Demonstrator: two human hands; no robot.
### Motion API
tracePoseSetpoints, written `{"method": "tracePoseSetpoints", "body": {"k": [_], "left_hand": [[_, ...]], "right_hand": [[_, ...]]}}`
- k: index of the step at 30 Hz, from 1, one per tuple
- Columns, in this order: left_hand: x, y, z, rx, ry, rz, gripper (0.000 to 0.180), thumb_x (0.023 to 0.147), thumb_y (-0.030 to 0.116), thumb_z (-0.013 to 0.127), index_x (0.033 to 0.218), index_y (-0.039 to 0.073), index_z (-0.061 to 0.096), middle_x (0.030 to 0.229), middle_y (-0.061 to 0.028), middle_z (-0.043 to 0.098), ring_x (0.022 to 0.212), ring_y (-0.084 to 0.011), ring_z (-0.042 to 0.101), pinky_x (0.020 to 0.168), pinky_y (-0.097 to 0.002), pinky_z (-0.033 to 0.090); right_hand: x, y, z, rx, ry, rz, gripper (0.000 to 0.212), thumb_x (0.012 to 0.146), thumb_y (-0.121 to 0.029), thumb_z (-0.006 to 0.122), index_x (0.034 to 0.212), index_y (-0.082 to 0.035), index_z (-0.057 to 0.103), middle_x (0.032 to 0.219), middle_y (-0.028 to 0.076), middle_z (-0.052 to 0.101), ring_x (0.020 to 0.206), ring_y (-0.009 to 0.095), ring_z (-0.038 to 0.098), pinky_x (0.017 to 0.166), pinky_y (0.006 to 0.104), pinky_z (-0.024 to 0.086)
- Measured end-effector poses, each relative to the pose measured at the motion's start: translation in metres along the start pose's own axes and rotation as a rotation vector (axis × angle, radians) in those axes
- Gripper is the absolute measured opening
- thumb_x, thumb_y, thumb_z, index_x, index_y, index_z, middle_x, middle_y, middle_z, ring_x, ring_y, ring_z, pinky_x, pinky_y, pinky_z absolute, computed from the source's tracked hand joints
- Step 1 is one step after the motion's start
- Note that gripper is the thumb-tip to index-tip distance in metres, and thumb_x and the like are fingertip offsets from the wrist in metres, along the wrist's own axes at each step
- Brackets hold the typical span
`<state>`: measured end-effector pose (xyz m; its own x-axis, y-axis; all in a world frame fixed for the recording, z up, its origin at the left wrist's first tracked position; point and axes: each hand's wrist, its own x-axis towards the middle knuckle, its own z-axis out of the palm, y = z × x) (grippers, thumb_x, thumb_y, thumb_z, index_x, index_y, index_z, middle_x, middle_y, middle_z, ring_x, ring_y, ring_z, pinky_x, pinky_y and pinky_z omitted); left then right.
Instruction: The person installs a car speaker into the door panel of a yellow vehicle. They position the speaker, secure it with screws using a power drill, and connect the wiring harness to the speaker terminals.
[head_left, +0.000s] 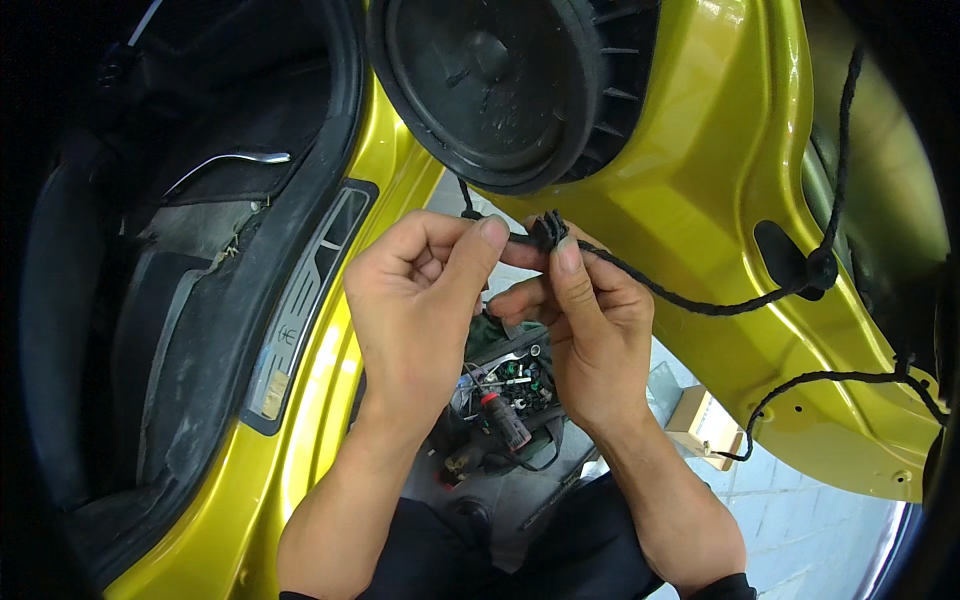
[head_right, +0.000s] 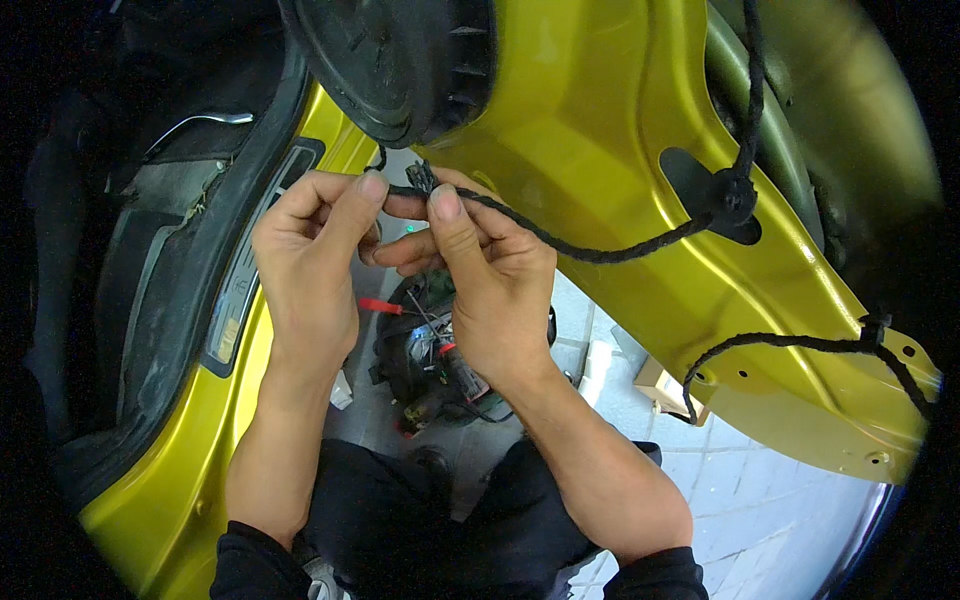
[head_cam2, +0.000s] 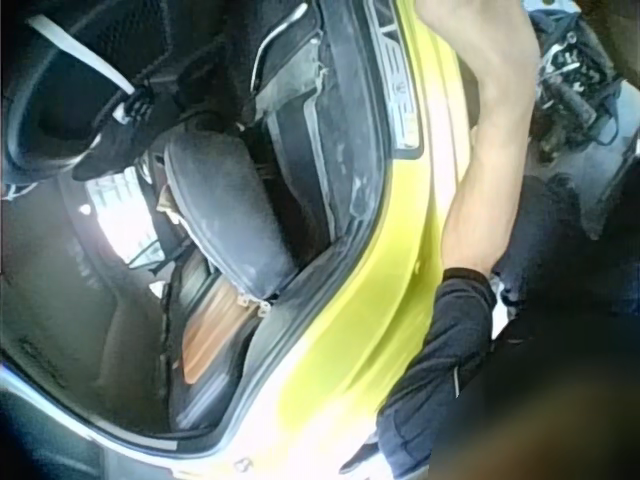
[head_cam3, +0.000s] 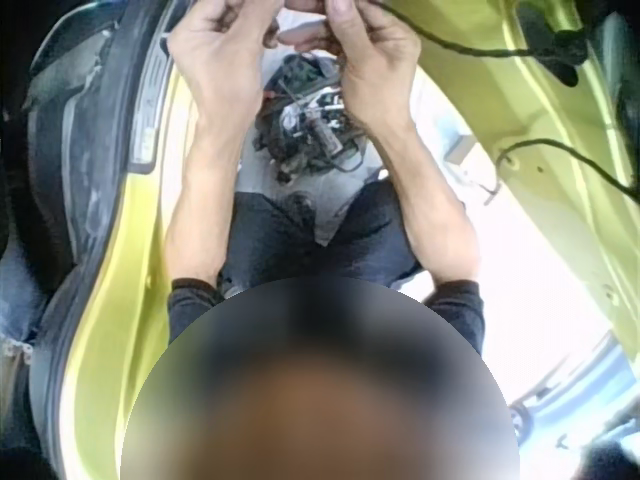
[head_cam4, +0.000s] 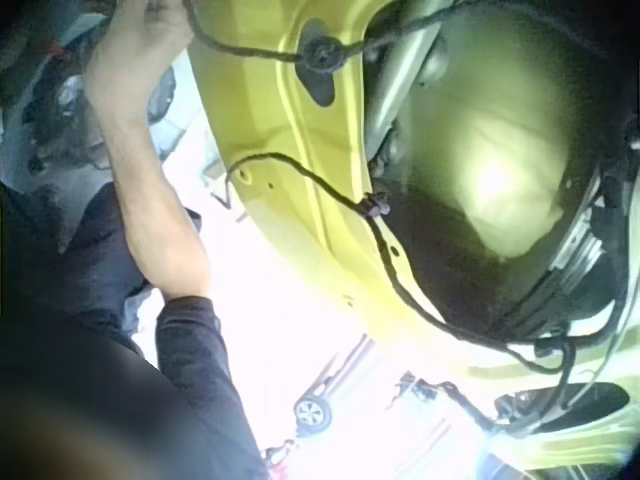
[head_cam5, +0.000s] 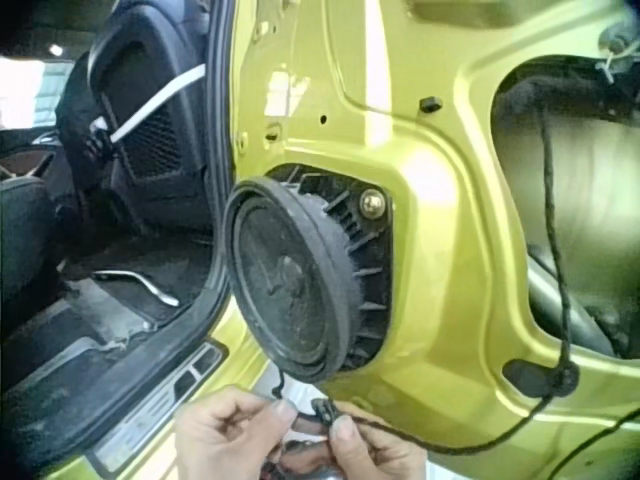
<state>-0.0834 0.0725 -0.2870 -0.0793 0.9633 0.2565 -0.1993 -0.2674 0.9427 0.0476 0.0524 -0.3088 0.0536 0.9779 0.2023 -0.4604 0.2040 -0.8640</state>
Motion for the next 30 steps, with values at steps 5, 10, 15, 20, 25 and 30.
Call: {"method": "tracePoseSetpoints", "body": {"k": [5, 10, 15, 20, 25, 30], "left_hand": [[-0.003, 0.005, 0.002, 0.003, -0.011, 0.035, 0.007, 0.096, 0.002, 0.069, 0.091, -0.002, 0.067, 0.082, -0.0065, 0.074, 0.063, -0.0014, 0.054, 0.06, -0.0172, 0.043], [-0.003, 0.007, 0.004, 0.071, -0.045, 0.262, 0.015, 0.088, -0.006, 0.073, 0.103, -0.004, 0.069, 0.091, -0.0066, 0.069, 0.072, -0.0063, 0.06, 0.067, -0.0201, 0.049], [-0.001, 0.01, 0.0, 0.392, -0.143, 0.528, 0.03, 0.079, -0.011, 0.076, 0.107, -0.002, 0.071, 0.094, -0.0089, 0.065, 0.071, -0.0109, 0.062, 0.065, -0.0225, 0.05], [0.0, 0.013, -0.004, 0.468, -0.137, 0.638, 0.027, 0.077, -0.013, 0.076, 0.102, -0.003, 0.07, 0.096, -0.01, 0.065, 0.069, -0.012, 0.063, 0.062, -0.0234, 0.049], [-0.001, 0.015, -0.008, 0.512, -0.136, 0.641, 0.027, 0.075, -0.013, 0.077, 0.099, -0.002, 0.069, 0.096, -0.0107, 0.064, 0.07, -0.0133, 0.062, 0.063, -0.0243, 0.049], [-0.002, 0.017, -0.011, 0.466, -0.147, 0.557, 0.024, 0.075, -0.01, 0.078, 0.095, -0.002, 0.067, 0.095, -0.0106, 0.064, 0.075, -0.0139, 0.061, 0.066, -0.0254, 0.048]], "right_hand": [[-0.002, -0.002, -0.001, 0.015, 0.017, 0.012, 0.042, 0.107, -0.029, 0.058, 0.13, 0.006, 0.062, 0.112, 0.017, 0.074, 0.084, 0.02, 0.075, 0.073, 0.0286, 0.058], [-0.004, -0.002, -0.001, 0.031, 0.027, -0.013, 0.039, 0.106, -0.026, 0.06, 0.13, 0.004, 0.064, 0.108, 0.014, 0.074, 0.083, 0.017, 0.072, 0.074, 0.0289, 0.057], [-0.007, -0.002, 0.003, -0.017, 0.028, -0.08, 0.032, 0.103, -0.016, 0.064, 0.128, 0.004, 0.066, 0.104, 0.009, 0.072, 0.081, 0.013, 0.068, 0.074, 0.0283, 0.057], [-0.008, -0.005, 0.005, -0.09, 0.008, -0.146, 0.03, 0.102, -0.012, 0.065, 0.125, 0.006, 0.066, 0.103, 0.011, 0.073, 0.082, 0.014, 0.069, 0.076, 0.028, 0.058], [-0.009, -0.006, 0.005, -0.061, -0.007, -0.124, 0.028, 0.102, -0.012, 0.065, 0.123, 0.007, 0.065, 0.103, 0.012, 0.074, 0.085, 0.014, 0.07, 0.078, 0.0279, 0.059], [-0.008, -0.003, 0.007, -0.031, 0.003, -0.104, 0.026, 0.1, -0.014, 0.068, 0.116, 0.007, 0.067, 0.098, 0.011, 0.073, 0.083, 0.014, 0.07, 0.074, 0.0277, 0.059]]}}
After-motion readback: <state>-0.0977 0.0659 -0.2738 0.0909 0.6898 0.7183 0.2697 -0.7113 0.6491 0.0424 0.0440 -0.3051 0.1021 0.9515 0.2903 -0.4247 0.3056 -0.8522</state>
